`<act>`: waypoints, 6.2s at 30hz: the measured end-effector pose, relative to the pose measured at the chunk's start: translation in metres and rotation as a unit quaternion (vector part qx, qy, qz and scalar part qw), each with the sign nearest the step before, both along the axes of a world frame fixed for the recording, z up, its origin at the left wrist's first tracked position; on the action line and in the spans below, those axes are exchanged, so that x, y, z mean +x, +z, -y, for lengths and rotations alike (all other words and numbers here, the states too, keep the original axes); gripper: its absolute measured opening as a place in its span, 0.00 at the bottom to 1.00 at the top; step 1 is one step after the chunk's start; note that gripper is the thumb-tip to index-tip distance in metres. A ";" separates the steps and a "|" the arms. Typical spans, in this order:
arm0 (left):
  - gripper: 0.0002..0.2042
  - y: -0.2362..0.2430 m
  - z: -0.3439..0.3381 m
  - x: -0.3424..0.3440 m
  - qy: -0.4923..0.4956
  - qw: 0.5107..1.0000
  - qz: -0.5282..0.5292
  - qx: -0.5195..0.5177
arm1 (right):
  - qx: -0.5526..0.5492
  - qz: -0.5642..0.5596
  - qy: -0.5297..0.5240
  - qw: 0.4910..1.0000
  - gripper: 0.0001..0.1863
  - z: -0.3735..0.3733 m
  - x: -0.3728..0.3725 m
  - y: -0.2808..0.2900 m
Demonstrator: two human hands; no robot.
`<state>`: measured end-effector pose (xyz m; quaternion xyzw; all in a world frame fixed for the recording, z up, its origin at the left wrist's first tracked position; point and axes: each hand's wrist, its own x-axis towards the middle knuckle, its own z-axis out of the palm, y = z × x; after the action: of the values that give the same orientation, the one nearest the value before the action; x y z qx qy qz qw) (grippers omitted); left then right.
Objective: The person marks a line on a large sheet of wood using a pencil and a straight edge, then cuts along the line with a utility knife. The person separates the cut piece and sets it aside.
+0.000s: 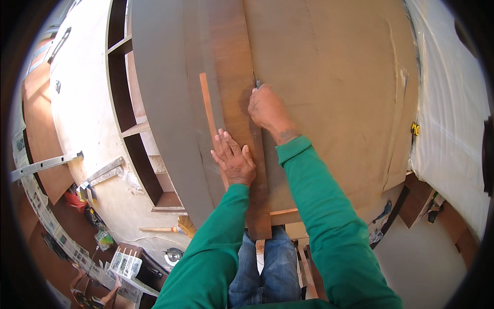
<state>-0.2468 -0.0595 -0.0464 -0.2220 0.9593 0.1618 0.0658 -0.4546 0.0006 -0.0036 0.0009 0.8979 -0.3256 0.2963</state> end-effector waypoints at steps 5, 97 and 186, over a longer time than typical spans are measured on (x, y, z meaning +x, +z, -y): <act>0.35 0.001 -0.004 -0.003 -0.001 1.000 0.000 0.006 | 0.033 0.007 0.061 0.998 0.20 -0.005 -0.010 -0.009; 0.32 -0.019 -0.004 0.004 0.016 0.998 -0.045 -0.040 | 0.085 0.237 -0.029 0.967 0.17 -0.143 0.370 0.141; 0.33 -0.005 0.002 0.000 0.002 1.000 -0.012 0.000 | 0.060 0.048 0.006 0.997 0.11 0.020 -0.026 -0.024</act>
<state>-0.2470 -0.0613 -0.0516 -0.2217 0.9596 0.1647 0.0541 -0.4808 -0.0199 -0.0275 0.0285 0.9003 -0.2692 0.3407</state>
